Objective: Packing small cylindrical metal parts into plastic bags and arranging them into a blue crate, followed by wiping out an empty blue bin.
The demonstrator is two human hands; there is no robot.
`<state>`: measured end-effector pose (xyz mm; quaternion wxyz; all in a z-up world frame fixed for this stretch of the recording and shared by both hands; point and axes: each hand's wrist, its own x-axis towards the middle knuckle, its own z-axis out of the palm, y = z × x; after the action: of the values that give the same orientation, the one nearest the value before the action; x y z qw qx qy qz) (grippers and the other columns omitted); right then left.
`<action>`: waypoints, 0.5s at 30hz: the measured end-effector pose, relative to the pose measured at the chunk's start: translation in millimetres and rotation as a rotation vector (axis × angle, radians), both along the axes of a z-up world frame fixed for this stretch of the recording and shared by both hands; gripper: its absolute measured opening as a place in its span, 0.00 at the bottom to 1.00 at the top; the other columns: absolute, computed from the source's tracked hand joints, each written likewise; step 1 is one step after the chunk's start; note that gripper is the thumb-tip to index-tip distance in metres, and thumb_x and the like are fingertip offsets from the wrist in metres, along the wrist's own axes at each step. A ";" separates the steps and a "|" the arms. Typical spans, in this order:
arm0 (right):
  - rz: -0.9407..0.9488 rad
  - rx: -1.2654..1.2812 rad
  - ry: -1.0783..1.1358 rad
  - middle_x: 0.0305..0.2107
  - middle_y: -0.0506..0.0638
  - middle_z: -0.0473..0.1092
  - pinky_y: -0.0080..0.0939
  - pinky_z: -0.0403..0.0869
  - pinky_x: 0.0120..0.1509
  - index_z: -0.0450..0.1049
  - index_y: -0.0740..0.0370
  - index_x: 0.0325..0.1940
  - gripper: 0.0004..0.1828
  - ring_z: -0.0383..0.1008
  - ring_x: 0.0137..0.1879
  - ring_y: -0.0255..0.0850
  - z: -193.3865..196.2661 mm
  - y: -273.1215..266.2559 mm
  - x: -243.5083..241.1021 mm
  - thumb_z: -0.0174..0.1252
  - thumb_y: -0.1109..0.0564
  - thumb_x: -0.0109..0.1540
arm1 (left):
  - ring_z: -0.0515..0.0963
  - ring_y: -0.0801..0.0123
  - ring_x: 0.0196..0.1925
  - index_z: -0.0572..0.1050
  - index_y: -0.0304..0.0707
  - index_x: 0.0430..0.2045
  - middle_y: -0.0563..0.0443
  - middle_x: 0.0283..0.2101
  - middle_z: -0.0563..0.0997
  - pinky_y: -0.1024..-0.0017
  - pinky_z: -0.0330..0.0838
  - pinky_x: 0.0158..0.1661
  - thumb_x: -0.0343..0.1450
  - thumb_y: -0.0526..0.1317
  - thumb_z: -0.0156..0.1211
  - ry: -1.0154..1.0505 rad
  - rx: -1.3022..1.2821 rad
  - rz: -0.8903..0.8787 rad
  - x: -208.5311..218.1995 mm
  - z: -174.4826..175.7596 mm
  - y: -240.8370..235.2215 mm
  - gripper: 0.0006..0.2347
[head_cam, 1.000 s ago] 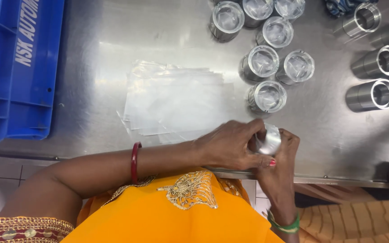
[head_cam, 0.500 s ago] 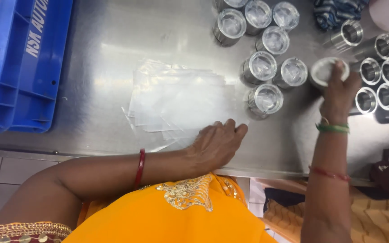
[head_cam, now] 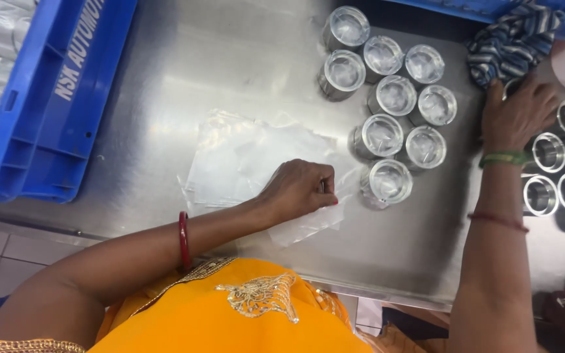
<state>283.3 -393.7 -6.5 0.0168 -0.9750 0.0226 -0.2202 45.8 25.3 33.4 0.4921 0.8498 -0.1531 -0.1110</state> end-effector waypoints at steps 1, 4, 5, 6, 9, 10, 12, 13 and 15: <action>0.000 -0.006 0.001 0.60 0.69 0.60 0.72 0.58 0.69 0.63 0.66 0.73 0.35 0.57 0.68 0.67 -7.1 -7.6 -15.8 0.59 0.45 0.68 | 0.84 0.59 0.26 0.78 0.38 0.22 0.47 0.22 0.83 0.63 0.76 0.31 0.61 0.40 0.70 0.001 -0.006 0.000 4.1 -1.7 -3.8 0.07; 0.163 -0.148 -0.090 0.60 0.71 0.58 0.68 0.59 0.66 0.59 0.68 0.74 0.33 0.55 0.70 0.69 -13.4 8.4 -85.8 0.58 0.48 0.71 | 0.83 0.61 0.21 0.78 0.39 0.24 0.50 0.17 0.81 0.64 0.75 0.29 0.64 0.41 0.68 -0.008 -0.065 0.088 7.4 -5.7 -5.0 0.06; 0.146 -0.092 0.008 0.56 0.71 0.59 0.68 0.59 0.66 0.60 0.66 0.76 0.34 0.56 0.66 0.66 2.6 31.8 -121.2 0.60 0.45 0.73 | 0.82 0.62 0.19 0.78 0.39 0.24 0.51 0.16 0.81 0.65 0.75 0.28 0.66 0.41 0.66 0.017 -0.095 0.103 7.9 -5.0 -4.9 0.06; 0.125 -0.039 0.098 0.53 0.71 0.60 0.69 0.58 0.67 0.60 0.64 0.79 0.35 0.57 0.63 0.63 21.5 54.0 -154.8 0.62 0.41 0.75 | 0.82 0.63 0.18 0.78 0.40 0.25 0.52 0.15 0.80 0.65 0.75 0.28 0.67 0.42 0.65 0.034 -0.127 0.115 10.7 -3.4 -5.4 0.06; 0.056 0.100 0.284 0.48 0.58 0.73 0.65 0.62 0.66 0.67 0.55 0.70 0.35 0.61 0.59 0.57 67.7 111.1 -221.7 0.67 0.39 0.65 | 0.83 0.63 0.17 0.78 0.41 0.26 0.52 0.16 0.81 0.66 0.76 0.28 0.70 0.44 0.62 0.132 -0.128 0.089 19.1 4.7 -5.8 0.07; 0.051 0.098 0.280 0.48 0.58 0.73 0.65 0.62 0.66 0.67 0.55 0.70 0.35 0.61 0.59 0.57 76.1 122.4 -236.1 0.67 0.39 0.65 | 0.83 0.63 0.17 0.78 0.41 0.26 0.52 0.16 0.81 0.66 0.76 0.28 0.70 0.44 0.62 0.128 -0.131 0.084 20.0 0.6 -7.1 0.07; -0.129 0.894 0.438 0.43 0.56 0.71 0.47 0.71 0.46 0.69 0.54 0.72 0.35 0.71 0.46 0.44 91.8 144.5 -265.7 0.64 0.44 0.62 | 0.84 0.60 0.22 0.81 0.40 0.26 0.48 0.21 0.83 0.64 0.76 0.31 0.69 0.44 0.64 0.051 -0.067 0.060 21.2 -7.9 -10.9 0.08; -0.134 0.893 0.432 0.43 0.56 0.71 0.47 0.71 0.46 0.69 0.54 0.72 0.35 0.71 0.46 0.44 90.8 153.1 -271.9 0.64 0.44 0.62 | 0.84 0.60 0.22 0.81 0.40 0.26 0.48 0.21 0.83 0.64 0.76 0.31 0.69 0.44 0.64 0.048 -0.069 0.054 19.8 -10.2 -10.3 0.08; 0.198 1.569 0.470 0.47 0.57 0.74 0.33 0.77 0.50 0.66 0.63 0.70 0.40 0.77 0.47 0.40 88.3 168.1 -289.6 0.70 0.52 0.56 | 0.83 0.57 0.27 0.82 0.39 0.25 0.45 0.27 0.85 0.61 0.75 0.34 0.66 0.44 0.65 -0.099 -0.016 0.016 13.4 -15.8 -12.3 0.08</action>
<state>-6.3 -225.7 81.8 0.7073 -0.6979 0.0865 0.0721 59.2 13.0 17.5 0.4917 0.8513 -0.1715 -0.0638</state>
